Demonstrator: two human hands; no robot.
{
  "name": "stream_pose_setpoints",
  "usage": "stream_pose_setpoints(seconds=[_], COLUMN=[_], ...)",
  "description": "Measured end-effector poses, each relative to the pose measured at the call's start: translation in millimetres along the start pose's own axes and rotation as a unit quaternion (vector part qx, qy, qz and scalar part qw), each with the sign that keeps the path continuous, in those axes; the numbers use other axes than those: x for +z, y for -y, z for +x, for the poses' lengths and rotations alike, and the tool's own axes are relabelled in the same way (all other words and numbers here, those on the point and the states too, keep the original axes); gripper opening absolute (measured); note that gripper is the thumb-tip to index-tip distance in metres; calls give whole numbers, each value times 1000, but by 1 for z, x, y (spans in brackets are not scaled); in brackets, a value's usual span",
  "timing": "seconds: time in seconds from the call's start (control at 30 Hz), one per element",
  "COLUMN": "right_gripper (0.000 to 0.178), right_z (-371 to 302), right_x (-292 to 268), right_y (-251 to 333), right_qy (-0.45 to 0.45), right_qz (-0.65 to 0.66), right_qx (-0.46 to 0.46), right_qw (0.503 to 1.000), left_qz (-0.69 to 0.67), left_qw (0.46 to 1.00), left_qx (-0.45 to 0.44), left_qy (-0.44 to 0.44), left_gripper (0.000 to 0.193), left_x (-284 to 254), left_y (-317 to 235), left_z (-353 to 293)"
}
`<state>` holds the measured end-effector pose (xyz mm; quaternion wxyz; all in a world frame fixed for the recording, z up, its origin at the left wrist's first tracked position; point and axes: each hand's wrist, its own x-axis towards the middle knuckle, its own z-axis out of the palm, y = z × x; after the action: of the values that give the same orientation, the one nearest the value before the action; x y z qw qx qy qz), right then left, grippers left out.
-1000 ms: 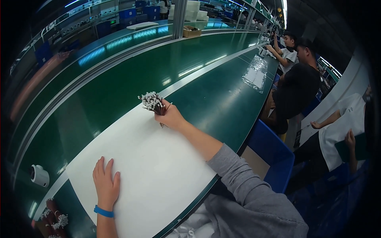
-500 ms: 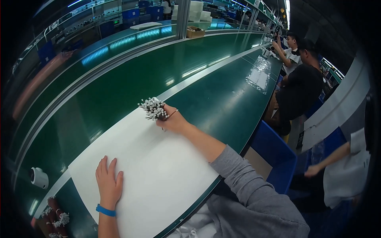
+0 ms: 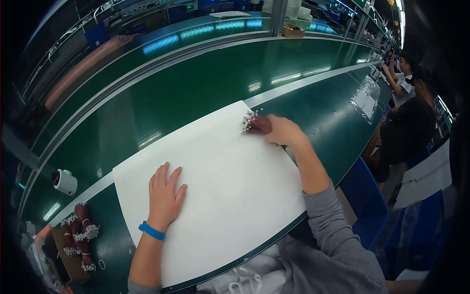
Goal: The person assembles small electronic components, wires, and circuit boards into a plastic housing by hand at a factory workstation.
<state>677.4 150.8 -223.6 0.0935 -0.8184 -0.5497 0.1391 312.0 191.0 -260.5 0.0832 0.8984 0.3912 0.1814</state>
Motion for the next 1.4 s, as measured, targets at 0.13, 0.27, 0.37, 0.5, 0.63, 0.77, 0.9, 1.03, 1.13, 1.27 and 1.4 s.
stream_pose_setpoints(seconds=[0.13,0.27,0.37,0.5,0.63,0.77,0.9,1.03,1.13,1.27,1.4], right_gripper=[50,62,77,89,95,92,89,86,86,66,27], right_z=[-2,-1,1,0,-3,0,3,3,-6,-6,-31], right_x=[-3,1,3,7,7,11,13,11,20,27,44], right_y=[7,8,4,-4,-2,-3,1,0,4,24,91], right_qy=[12,-100,-66,-47,-59,-70,-71,-76,-150,-360,-248], right_qz=[-1,13,-20,-8,-18,-22,-46,-22,-81,-130,38], right_qx=[57,-1,20,24,7,-1,4,3,-20,-194,-409], right_qw=[998,995,997,999,998,997,996,997,985,903,877], left_qz=[1,-1,1,1,5,0,-2,-4,-4,1,5], left_qw=[1000,1000,1000,1000,1000,1000,1000,1000,1000,1000,992], left_qx=[5,0,0,3,8,7,7,5,2,-4,69], left_qy=[0,4,4,2,-1,1,-3,-5,0,2,-101], left_gripper=[44,44,44,44,44,44,44,44,44,44,44], left_x=[1,0,1,1,2,1,1,0,-1,-2,-16], left_y=[4,3,1,0,1,1,0,-3,-4,-1,-8], left_z=[-2,-3,-3,-1,0,-1,-2,-2,-3,-6,-15])
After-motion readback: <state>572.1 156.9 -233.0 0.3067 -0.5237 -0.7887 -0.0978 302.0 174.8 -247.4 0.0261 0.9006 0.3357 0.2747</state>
